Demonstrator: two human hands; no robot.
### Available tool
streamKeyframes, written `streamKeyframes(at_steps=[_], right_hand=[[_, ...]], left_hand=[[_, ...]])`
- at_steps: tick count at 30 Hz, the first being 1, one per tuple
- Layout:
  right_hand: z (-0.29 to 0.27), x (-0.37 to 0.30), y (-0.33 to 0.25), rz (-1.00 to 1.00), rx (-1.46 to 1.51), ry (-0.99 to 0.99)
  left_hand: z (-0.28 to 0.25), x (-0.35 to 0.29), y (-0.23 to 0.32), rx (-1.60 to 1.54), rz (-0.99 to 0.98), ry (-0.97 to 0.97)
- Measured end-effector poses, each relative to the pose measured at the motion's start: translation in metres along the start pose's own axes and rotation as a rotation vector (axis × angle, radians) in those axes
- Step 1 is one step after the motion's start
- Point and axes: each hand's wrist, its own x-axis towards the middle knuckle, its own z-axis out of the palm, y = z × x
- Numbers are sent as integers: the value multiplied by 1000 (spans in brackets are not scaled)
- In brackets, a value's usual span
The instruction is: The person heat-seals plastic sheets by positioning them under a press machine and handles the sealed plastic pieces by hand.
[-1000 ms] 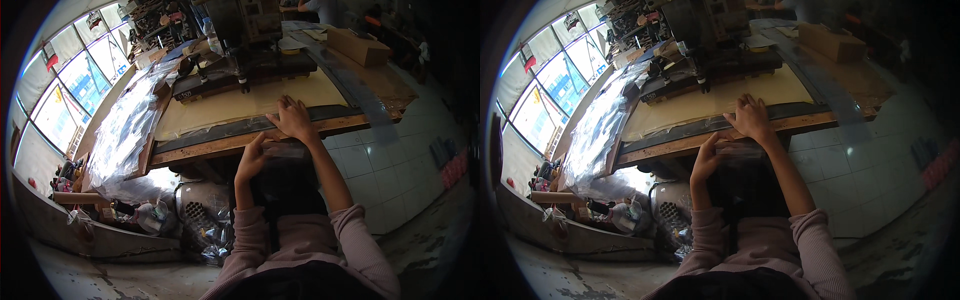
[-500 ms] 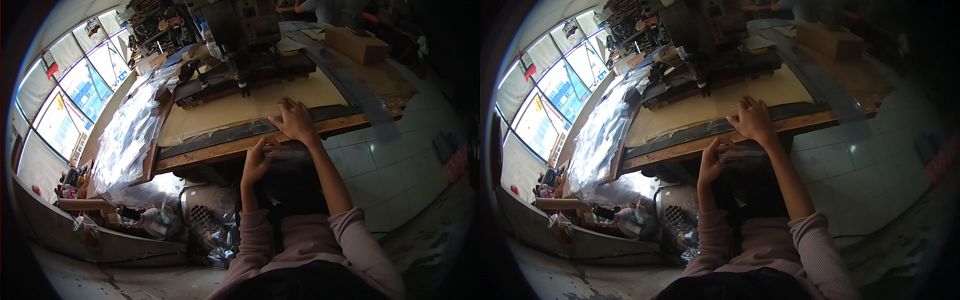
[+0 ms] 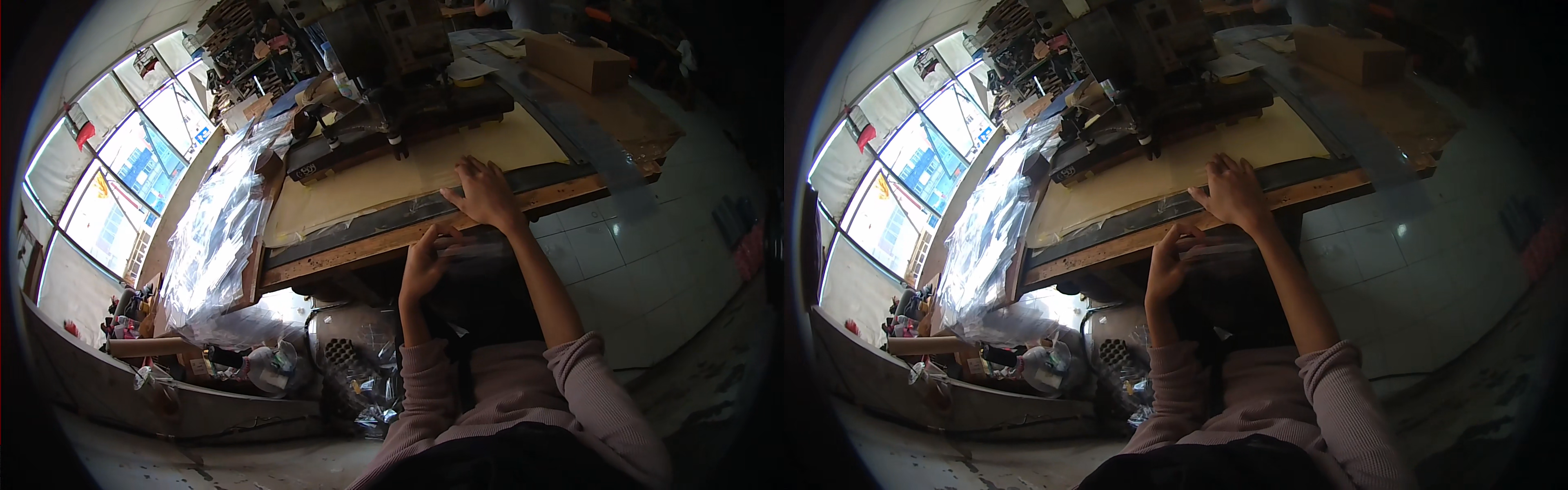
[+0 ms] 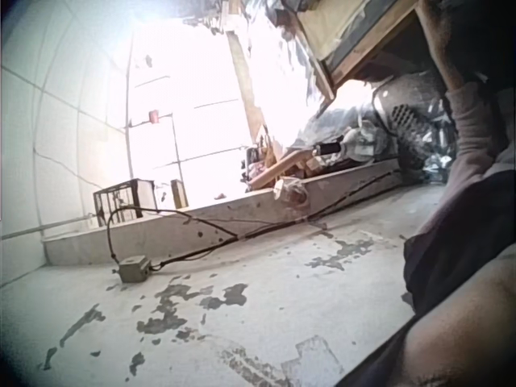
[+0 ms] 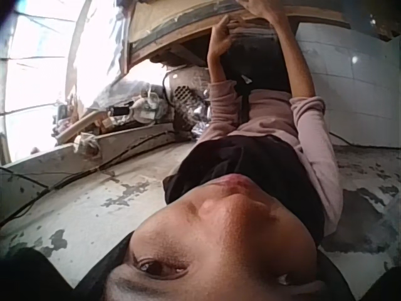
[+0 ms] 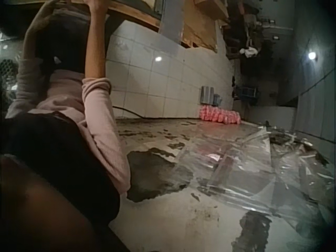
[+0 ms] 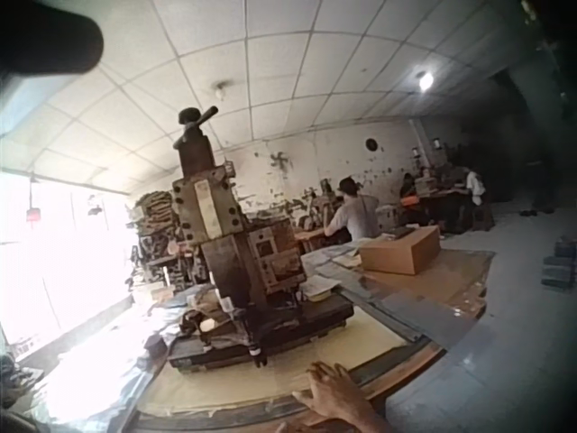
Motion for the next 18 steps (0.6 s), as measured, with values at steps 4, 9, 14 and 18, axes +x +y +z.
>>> streamKeyframes(at_steps=[4,9,14,18], right_hand=[[-1,0,0,8,29,-24],[-4,1,-2,19,55,-43],[1,-1,1,-9,44,23],[2,-1,1,-12,69,42]], left_hand=[[4,-1,-2,-50,80,48],[3,-2,-1,-49,64,41],[5,-1,2,-85,38,41],[3,-1,0,-57,18,31]])
